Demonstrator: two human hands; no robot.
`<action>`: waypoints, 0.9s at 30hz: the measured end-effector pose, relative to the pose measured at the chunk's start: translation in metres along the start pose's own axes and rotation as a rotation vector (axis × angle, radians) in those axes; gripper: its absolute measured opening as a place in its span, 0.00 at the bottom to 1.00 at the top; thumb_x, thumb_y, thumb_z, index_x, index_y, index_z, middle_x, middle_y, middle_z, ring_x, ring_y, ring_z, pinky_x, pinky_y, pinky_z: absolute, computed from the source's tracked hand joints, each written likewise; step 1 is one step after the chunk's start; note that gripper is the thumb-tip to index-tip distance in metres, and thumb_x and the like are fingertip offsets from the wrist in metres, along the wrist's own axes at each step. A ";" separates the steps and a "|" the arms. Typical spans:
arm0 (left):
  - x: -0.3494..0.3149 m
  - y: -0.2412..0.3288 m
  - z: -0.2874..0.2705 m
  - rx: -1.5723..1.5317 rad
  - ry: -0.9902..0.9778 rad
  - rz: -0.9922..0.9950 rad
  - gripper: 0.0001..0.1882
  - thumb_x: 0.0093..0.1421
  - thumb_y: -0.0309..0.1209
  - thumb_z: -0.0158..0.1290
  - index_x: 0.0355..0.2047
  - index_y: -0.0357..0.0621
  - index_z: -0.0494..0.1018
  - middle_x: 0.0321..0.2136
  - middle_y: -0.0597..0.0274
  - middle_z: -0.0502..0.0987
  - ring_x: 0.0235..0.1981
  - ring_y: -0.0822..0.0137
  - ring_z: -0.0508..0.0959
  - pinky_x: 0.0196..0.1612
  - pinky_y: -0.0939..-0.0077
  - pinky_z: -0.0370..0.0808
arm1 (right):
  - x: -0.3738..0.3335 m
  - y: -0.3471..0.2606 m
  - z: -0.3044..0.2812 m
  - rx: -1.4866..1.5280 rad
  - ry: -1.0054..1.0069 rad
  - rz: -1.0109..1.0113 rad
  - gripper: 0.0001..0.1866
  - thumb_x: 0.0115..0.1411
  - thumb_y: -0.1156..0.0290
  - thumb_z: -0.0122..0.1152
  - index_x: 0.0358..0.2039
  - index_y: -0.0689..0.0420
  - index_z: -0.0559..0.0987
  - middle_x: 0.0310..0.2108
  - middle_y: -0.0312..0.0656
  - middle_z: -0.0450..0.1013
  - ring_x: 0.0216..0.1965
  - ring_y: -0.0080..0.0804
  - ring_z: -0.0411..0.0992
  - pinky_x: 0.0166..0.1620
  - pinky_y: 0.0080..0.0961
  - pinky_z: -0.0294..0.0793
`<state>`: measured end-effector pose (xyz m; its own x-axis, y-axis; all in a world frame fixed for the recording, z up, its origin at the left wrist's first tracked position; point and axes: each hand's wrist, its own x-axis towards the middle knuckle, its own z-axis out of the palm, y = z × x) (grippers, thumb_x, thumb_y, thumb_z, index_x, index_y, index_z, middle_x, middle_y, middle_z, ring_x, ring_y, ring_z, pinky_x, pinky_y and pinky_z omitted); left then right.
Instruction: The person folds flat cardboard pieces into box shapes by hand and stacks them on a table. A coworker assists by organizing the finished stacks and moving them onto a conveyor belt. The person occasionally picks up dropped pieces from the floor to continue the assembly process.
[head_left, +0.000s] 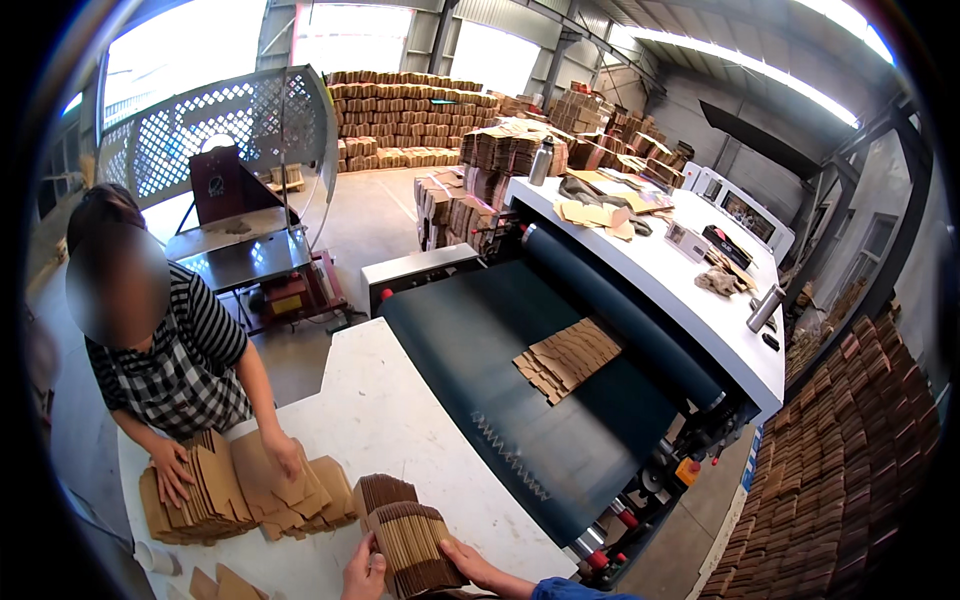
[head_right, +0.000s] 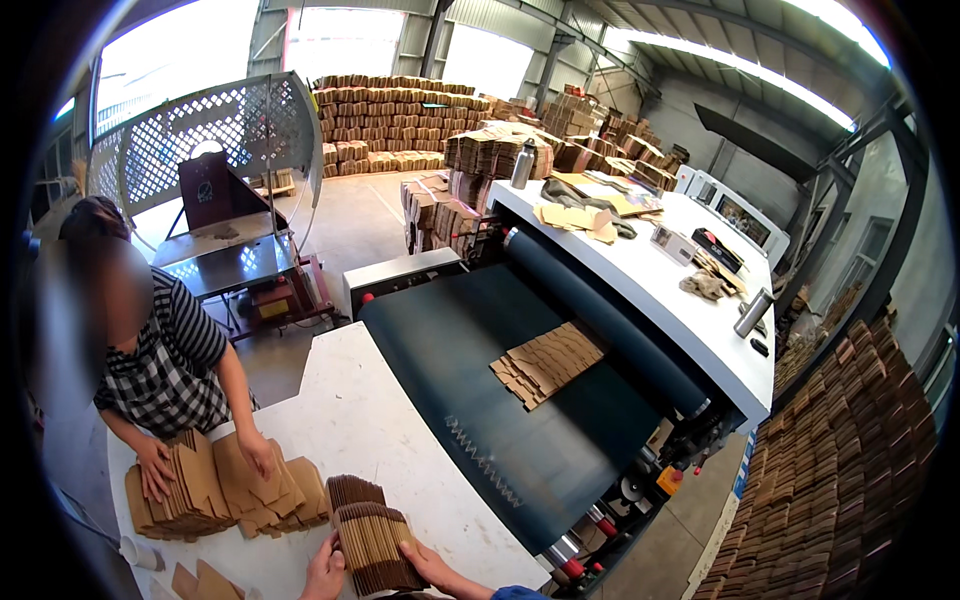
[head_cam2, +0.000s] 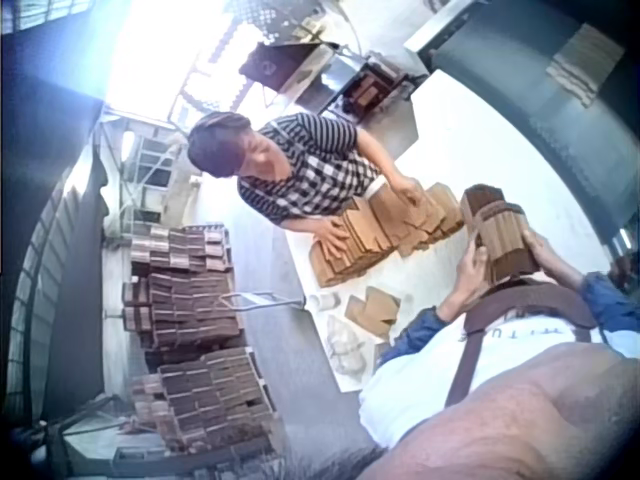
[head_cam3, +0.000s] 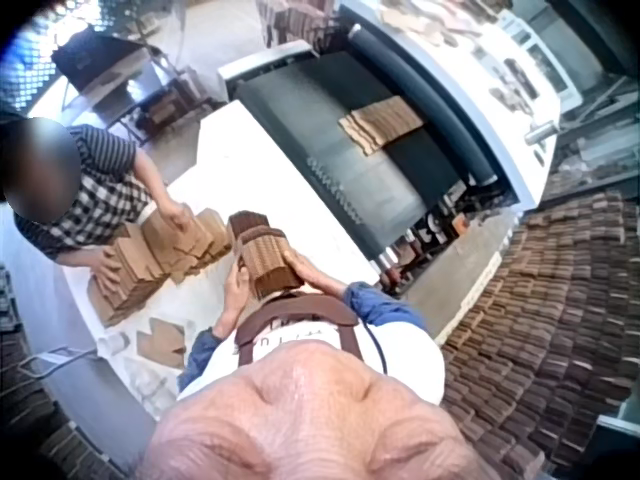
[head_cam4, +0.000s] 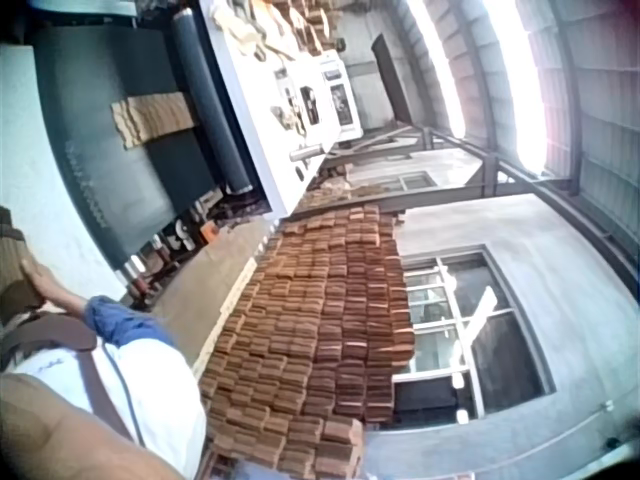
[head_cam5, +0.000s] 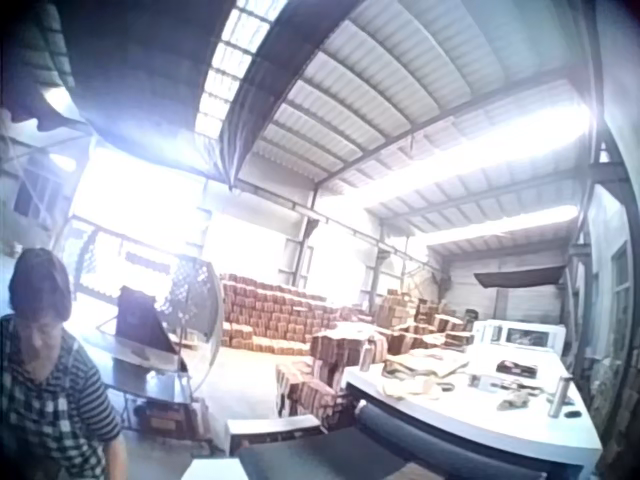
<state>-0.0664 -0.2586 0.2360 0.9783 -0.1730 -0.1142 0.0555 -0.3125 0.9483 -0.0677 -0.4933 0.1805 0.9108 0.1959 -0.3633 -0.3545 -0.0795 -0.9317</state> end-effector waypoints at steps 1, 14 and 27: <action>0.001 0.011 0.001 0.029 -0.004 0.031 0.29 0.68 0.45 0.45 0.61 0.37 0.62 0.56 0.41 0.68 0.58 0.46 0.68 0.59 0.61 0.66 | 0.004 0.022 -0.002 0.088 0.009 0.014 0.37 0.68 0.41 0.36 0.67 0.54 0.57 0.57 0.46 0.69 0.58 0.39 0.66 0.59 0.31 0.65; 0.017 0.012 0.089 0.729 -0.108 0.293 0.24 0.60 0.45 0.55 0.53 0.49 0.71 0.50 0.55 0.69 0.50 0.57 0.70 0.47 0.60 0.74 | -0.008 0.101 -0.063 0.320 0.038 0.480 0.37 0.68 0.39 0.34 0.63 0.56 0.65 0.55 0.45 0.70 0.56 0.38 0.68 0.54 0.38 0.71; 0.017 -0.012 0.107 0.682 -0.136 0.388 0.20 0.57 0.41 0.56 0.48 0.47 0.75 0.44 0.50 0.74 0.46 0.48 0.73 0.47 0.56 0.74 | -0.021 0.062 -0.051 -0.411 0.269 0.073 0.51 0.56 0.40 0.59 0.67 0.60 0.50 0.56 0.62 0.67 0.55 0.54 0.69 0.56 0.38 0.69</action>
<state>-0.0718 -0.3581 0.1908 0.8672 -0.4854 0.1106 -0.4620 -0.7018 0.5423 -0.0982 -0.5521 0.1308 0.9283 -0.0797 -0.3632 -0.3559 -0.4733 -0.8058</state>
